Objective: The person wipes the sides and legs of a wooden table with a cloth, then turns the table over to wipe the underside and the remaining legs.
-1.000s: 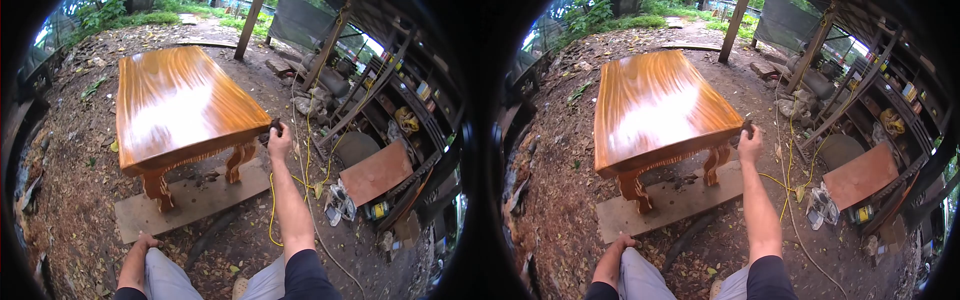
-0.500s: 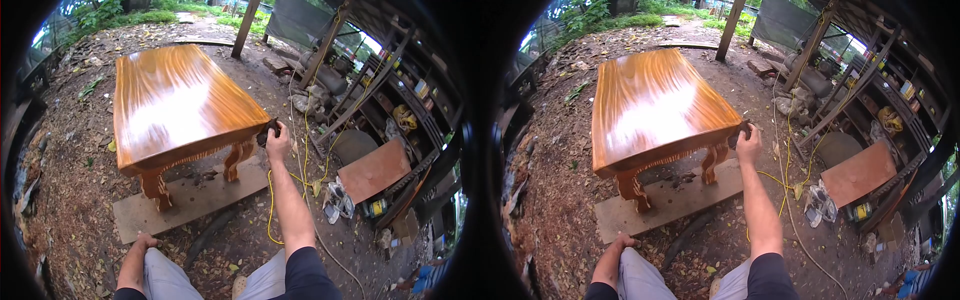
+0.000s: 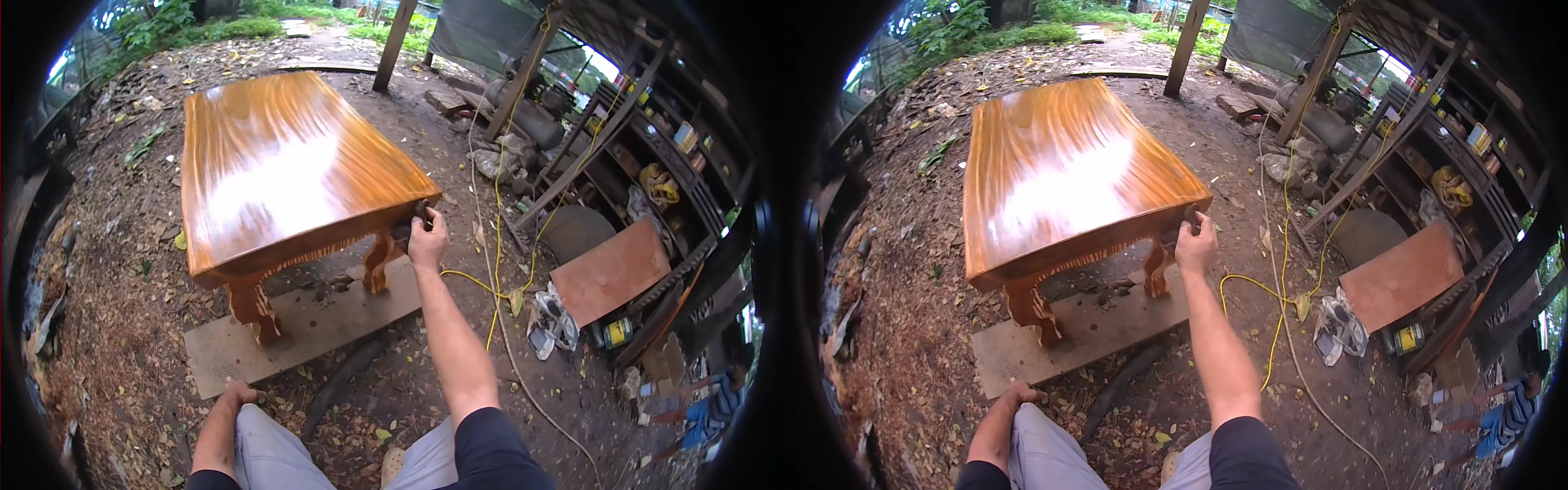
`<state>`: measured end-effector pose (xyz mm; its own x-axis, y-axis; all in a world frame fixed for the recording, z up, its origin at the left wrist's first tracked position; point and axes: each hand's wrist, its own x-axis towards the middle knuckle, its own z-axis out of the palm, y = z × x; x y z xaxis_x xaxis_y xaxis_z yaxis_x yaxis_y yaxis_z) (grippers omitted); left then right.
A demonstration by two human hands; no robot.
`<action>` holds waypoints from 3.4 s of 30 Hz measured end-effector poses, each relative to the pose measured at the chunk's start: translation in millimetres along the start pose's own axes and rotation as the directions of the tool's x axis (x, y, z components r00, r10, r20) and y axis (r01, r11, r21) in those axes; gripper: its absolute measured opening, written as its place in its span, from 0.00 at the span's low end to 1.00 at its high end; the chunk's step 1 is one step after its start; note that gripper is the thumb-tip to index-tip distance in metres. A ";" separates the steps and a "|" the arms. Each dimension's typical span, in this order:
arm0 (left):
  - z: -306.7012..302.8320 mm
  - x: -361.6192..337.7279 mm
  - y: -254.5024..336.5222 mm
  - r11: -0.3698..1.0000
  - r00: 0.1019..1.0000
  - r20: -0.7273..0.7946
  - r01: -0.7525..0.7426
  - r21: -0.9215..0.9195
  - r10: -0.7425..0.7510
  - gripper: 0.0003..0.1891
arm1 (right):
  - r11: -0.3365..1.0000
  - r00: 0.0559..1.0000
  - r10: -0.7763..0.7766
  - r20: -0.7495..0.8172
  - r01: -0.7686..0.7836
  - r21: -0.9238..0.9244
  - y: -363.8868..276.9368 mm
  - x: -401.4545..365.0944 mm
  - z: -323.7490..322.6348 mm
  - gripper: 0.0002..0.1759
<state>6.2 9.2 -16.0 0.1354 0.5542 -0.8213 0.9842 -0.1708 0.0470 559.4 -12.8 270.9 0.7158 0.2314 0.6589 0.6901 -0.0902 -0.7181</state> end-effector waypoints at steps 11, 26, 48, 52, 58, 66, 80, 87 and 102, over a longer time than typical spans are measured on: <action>-4.4 -15.1 2.1 0.999 0.998 -0.042 -0.052 0.002 0.052 0.54 | 0.980 0.966 0.190 -0.177 -0.175 0.098 10.5 -2.5 -8.6 0.18; -2.3 -10.2 -0.6 0.999 0.999 -0.021 -0.041 0.013 0.041 0.56 | 0.994 0.968 0.111 -0.224 -0.112 0.009 5.7 -9.1 0.3 0.18; -13.4 -27.7 9.5 0.995 0.997 -0.007 -0.079 0.056 0.079 0.52 | 0.998 0.988 -0.013 -0.153 0.004 -0.058 30.3 22.6 -5.3 0.21; -10.4 -27.1 9.0 0.996 0.997 -0.044 -0.060 0.064 0.063 0.52 | 0.999 0.987 -0.027 -0.158 0.020 -0.050 29.8 40.7 -13.5 0.20; -8.0 -20.8 8.9 0.996 0.997 -0.037 -0.063 0.068 0.066 0.53 | 0.844 0.829 0.455 0.325 -0.518 0.141 60.0 -2.3 11.7 0.23; -0.7 -6.8 0.7 0.995 0.996 -0.054 -0.070 0.072 0.074 0.53 | 0.965 0.970 0.243 0.001 -0.242 0.104 9.5 26.4 -21.8 0.19; -3.2 -12.1 8.7 0.994 0.996 -0.071 -0.049 0.103 0.057 0.49 | 0.873 0.826 0.231 0.514 -0.409 0.266 -86.6 -177.9 -23.1 0.20; 3.1 -13.9 10.3 0.998 0.984 -0.179 -0.010 0.067 0.022 0.49 | 0.810 0.822 -0.480 0.307 0.280 0.516 -237.1 -216.6 3.1 0.23; -2.9 -20.6 4.7 0.993 0.985 -0.131 -0.101 0.069 0.109 0.51 | 0.889 0.822 -0.447 0.353 0.365 0.276 -183.1 -197.8 -15.4 0.22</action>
<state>8.3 -0.6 2.8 0.2557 0.6340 -0.7299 0.9553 -0.2814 0.0902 293.1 -57.0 275.5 0.2425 0.5722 0.7835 0.8454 0.2714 -0.4599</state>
